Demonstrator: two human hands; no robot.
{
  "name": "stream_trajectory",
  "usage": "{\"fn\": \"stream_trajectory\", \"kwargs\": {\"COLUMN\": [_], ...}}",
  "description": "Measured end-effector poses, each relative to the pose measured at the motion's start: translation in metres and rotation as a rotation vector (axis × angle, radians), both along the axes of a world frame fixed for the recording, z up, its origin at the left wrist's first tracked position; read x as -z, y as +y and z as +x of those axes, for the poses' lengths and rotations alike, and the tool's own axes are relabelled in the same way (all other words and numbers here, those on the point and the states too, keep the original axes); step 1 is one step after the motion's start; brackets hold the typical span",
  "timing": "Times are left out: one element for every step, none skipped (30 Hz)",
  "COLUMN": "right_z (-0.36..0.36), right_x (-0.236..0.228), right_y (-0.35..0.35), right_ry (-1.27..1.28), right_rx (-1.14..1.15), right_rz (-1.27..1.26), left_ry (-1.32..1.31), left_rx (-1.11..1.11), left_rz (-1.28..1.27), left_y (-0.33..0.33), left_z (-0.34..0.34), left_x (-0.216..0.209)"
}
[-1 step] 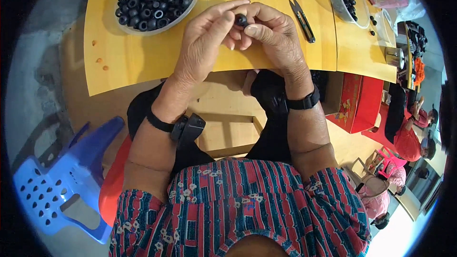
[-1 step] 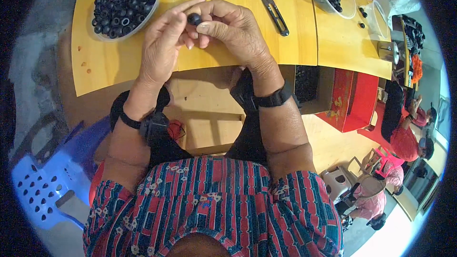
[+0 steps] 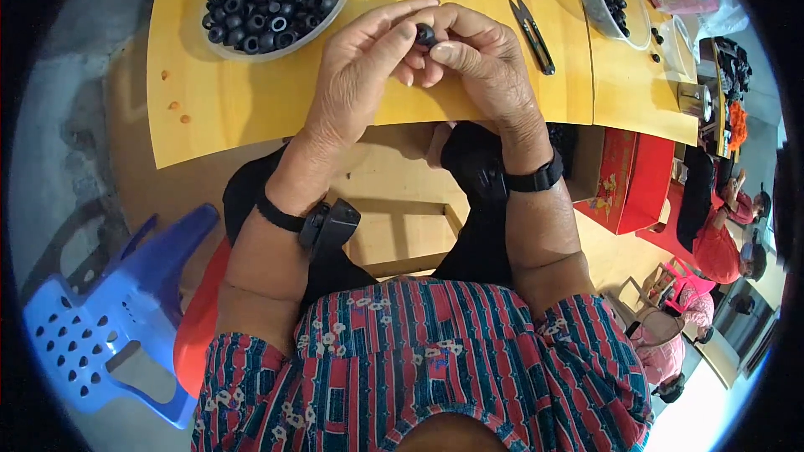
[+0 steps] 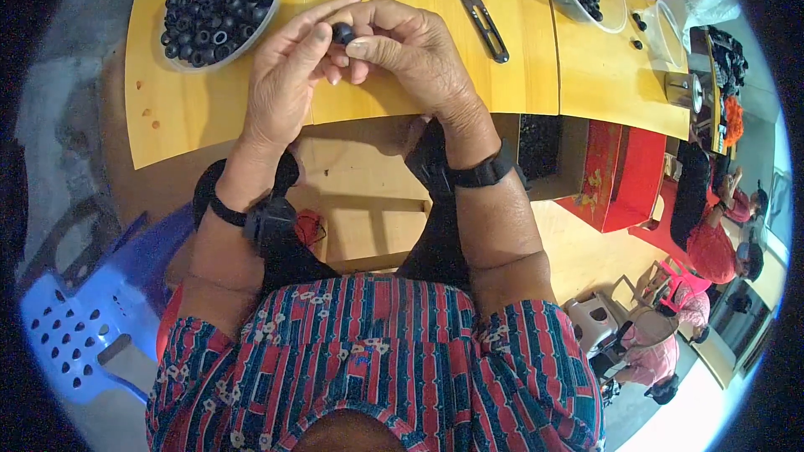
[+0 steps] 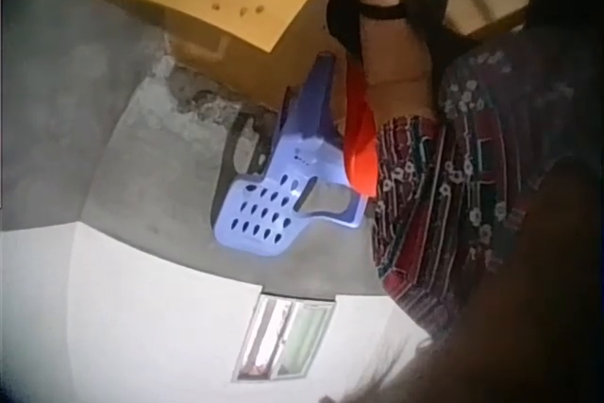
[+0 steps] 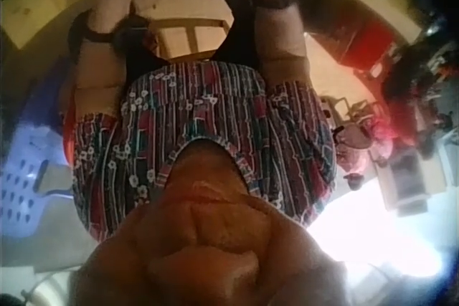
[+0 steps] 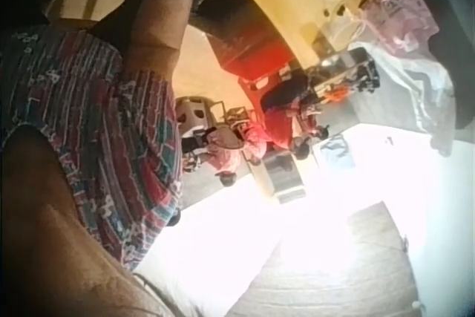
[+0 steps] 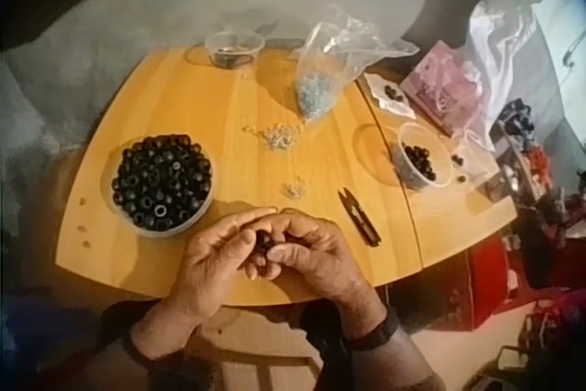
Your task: The person assembles small black rubber rings with small silver metal inserts by hand, taking components from a plastic bowl and a plastic bag.
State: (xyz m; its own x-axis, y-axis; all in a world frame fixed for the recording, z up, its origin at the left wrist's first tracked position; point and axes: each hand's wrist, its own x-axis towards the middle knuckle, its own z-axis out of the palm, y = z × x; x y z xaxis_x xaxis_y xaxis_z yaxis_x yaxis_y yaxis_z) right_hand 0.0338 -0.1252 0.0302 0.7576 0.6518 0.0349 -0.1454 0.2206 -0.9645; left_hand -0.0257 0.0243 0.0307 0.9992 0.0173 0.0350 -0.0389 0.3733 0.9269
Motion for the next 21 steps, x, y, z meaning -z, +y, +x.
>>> {"fn": "stream_trajectory", "kwargs": {"right_z": [0.0004, 0.0008, 0.0014, 0.0014, 0.0014, 0.0014, 0.0012, 0.0008, 0.0002, 0.0004, 0.0009, 0.0017, 0.0018, 0.0018, 0.0022, 0.0023, 0.002, 0.0009, 0.0006, 0.0006, 0.0016], "right_x": [-0.0002, -0.001, -0.0019, -0.0024, -0.003, -0.0016, -0.001, -0.001, -0.0021, -0.0018, -0.0006, 0.0007, 0.0015, 0.0023, 0.0026, 0.0019, 0.0008, 0.0005, 0.0006, 0.0009, 0.0], "right_y": [0.0008, 0.0012, 0.0011, 0.0011, 0.0012, 0.001, 0.0007, 0.0002, 0.0005, 0.0008, 0.0011, 0.0002, -0.0005, -0.0011, -0.0015, -0.0016, -0.0015, -0.0004, 0.0005, 0.0013, 0.0], "right_ry": [0.002, 0.019, 0.034, 0.034, 0.042, 0.051, 0.052, 0.068, 0.084, 0.084, 0.064, 0.043, 0.042, 0.029, 0.015, 0.014, 0.039, 0.068, 0.07, 0.098, 0.122], "right_rx": [-0.004, -0.026, -0.044, -0.044, -0.042, -0.041, -0.041, -0.042, -0.044, -0.046, -0.049, -0.048, -0.048, -0.04, -0.033, -0.033, -0.025, -0.02, -0.022, -0.024, -0.021], "right_rz": [0.0, -0.006, -0.014, -0.015, -0.01, -0.005, -0.006, -0.012, -0.017, -0.016, -0.027, -0.04, -0.042, -0.052, -0.062, -0.062, -0.056, -0.049, -0.049, -0.037, -0.027], "left_ry": [-0.003, -0.007, -0.006, 0.013, 0.033, 0.034, 0.043, 0.053, 0.053, 0.053, 0.054, 0.053, 0.053, 0.053, 0.053, 0.057, 0.062, 0.064, 0.065, 0.065, 0.065], "left_rx": [-0.023, -0.023, -0.023, -0.021, -0.019, -0.019, -0.014, -0.009, -0.011, -0.009, -0.008, -0.007, -0.021, -0.035, -0.035, -0.036, -0.037, -0.039, -0.041, -0.043, -0.039], "left_rz": [-0.01, -0.045, -0.047, -0.087, -0.127, -0.128, -0.124, -0.12, -0.119, -0.115, -0.109, -0.111, -0.116, -0.121, -0.121, -0.126, -0.131, -0.131, -0.124, -0.116, -0.119], "left_y": [0.0014, 0.0031, 0.0032, 0.0031, 0.0029, 0.0027, 0.0025, 0.0023, 0.003, 0.0039, 0.0047, 0.004, 0.0031, 0.0021, 0.001, -0.0002, -0.0011, -0.0002, 0.0009, 0.0019, 0.001], "left_z": [0.0012, 0.0016, 0.0026, 0.0033, 0.0035, 0.0031, 0.0023, 0.0017, 0.0014, 0.0014, 0.0013, 0.0021, 0.0028, 0.0033, 0.0034, 0.003, 0.0031, 0.0022, 0.0014, 0.0006, 0.0014], "left_x": [0.0035, 0.0065, 0.0067, 0.0066, 0.0061, 0.0072, 0.0078, 0.0086, 0.0086, 0.009, 0.009, 0.0092, 0.0092, 0.0092, 0.0075, 0.0048, 0.0033, 0.0038, 0.0045, 0.0052, 0.0044]}}
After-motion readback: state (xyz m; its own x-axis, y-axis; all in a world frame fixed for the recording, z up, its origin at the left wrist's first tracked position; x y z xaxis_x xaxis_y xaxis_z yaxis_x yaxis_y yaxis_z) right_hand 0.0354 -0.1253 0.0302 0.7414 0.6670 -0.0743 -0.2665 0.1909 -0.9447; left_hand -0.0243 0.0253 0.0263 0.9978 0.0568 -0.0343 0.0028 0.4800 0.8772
